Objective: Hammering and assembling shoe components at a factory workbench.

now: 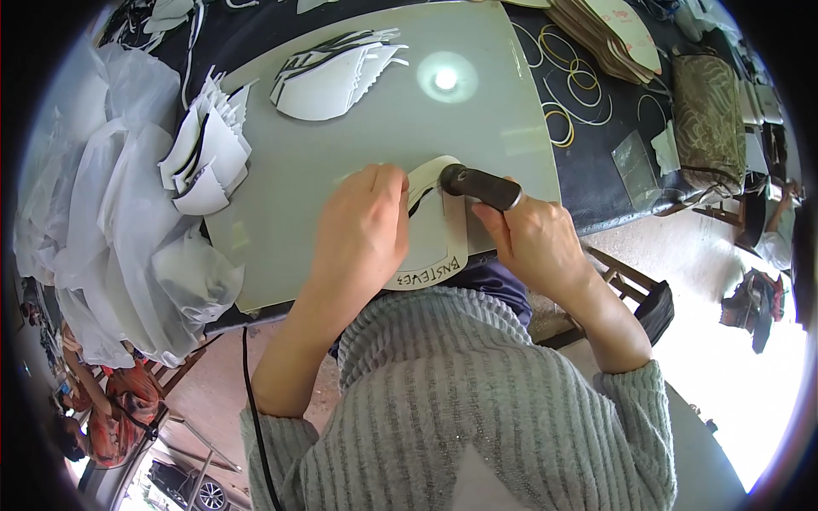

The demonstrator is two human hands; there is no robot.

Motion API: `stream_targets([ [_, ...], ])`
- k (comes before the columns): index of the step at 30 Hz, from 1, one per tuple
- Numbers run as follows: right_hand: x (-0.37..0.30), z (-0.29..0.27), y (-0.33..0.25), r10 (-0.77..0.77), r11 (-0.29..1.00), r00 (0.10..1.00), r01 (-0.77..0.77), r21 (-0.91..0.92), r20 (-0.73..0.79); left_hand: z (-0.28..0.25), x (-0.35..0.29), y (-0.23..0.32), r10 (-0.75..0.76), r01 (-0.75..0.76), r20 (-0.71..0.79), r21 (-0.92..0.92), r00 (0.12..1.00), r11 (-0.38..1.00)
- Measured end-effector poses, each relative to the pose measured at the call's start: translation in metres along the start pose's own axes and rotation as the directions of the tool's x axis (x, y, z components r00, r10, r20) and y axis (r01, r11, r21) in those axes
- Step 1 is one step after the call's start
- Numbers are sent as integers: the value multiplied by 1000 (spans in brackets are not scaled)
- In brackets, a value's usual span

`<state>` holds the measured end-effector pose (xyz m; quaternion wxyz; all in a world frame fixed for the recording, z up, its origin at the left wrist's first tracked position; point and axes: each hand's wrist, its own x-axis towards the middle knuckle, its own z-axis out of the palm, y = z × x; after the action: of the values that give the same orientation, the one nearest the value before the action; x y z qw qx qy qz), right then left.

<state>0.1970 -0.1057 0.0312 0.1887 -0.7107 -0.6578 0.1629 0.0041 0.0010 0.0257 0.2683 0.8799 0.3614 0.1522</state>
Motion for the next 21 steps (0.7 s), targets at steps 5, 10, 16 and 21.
stream_targets([
  [5,1,0,-2,22,1000,999,-22,3,26,-8,4,1,-26,28,46,-42,999,999],
  [10,1,0,0,2,1000,1000,-1,-11,11,-8,6,8,57,-59,69,27,996,998],
  [16,1,-2,-3,10,999,999,-9,-33,45,0,0,-2,94,-91,-22,131,995,987],
  [21,1,2,-3,29,1000,1000,-29,8,7,-12,0,2,37,-36,81,-23,996,999],
])
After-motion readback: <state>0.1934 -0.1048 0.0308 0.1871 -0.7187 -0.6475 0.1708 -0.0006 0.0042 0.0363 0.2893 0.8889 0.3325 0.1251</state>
